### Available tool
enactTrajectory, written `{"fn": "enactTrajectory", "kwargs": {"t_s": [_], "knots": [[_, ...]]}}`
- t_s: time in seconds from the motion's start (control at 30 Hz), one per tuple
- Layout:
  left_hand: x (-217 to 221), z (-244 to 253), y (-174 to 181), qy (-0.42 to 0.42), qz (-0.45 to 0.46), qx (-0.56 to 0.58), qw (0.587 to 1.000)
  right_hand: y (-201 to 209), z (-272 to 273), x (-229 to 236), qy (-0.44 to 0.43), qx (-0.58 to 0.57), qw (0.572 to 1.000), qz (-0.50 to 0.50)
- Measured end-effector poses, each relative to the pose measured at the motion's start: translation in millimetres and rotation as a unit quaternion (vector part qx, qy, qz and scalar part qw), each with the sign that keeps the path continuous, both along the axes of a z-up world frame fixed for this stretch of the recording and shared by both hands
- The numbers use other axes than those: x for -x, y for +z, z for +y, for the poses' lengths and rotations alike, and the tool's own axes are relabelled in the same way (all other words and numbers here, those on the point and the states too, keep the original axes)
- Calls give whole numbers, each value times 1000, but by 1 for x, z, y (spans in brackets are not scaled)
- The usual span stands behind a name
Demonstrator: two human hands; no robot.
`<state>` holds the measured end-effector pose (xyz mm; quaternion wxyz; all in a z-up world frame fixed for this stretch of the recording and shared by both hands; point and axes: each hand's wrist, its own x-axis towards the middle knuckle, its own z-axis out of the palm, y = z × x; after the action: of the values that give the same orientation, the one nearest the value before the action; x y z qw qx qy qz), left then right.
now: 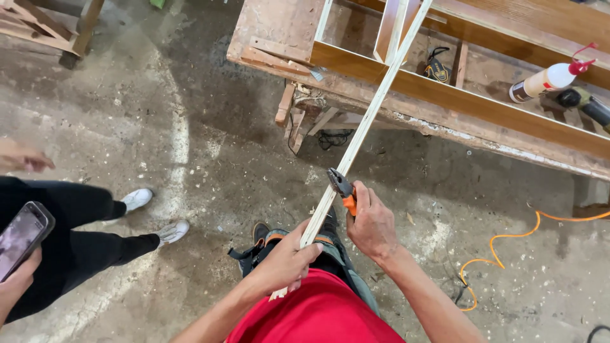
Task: The recorder is using pliers to strip or trim a thin wooden strip and then using a brad nailer to attach it to a wooden frame.
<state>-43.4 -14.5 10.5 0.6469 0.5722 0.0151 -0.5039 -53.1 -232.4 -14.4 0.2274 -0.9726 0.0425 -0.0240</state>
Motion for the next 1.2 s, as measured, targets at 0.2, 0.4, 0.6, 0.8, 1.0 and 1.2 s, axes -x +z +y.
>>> {"fn": "enactTrajectory", "kwargs": {"t_s": [0.2, 0.4, 0.6, 0.8, 1.0, 1.2], "knots": [[5, -4, -9, 10, -11, -6, 1000, -12, -15, 3, 37, -29, 998, -32], [-6, -5, 1, -19, -27, -52, 998, -9, -26, -4, 34, -78, 996, 31], [-11, -5, 14, -37, -38, -91, 994, -15, -40, -15, 46, -130, 985, 108], [-14, -11, 14, -17, -41, -64, 997, -22, -66, -27, 103, -212, 961, 147], [-18, -22, 20, -18, -36, -77, 996, -40, -99, -39, 131, -439, 848, 266], [-21, -27, 14, 4, -22, -127, 992, -11, -110, -48, 49, -788, 477, 387]]}}
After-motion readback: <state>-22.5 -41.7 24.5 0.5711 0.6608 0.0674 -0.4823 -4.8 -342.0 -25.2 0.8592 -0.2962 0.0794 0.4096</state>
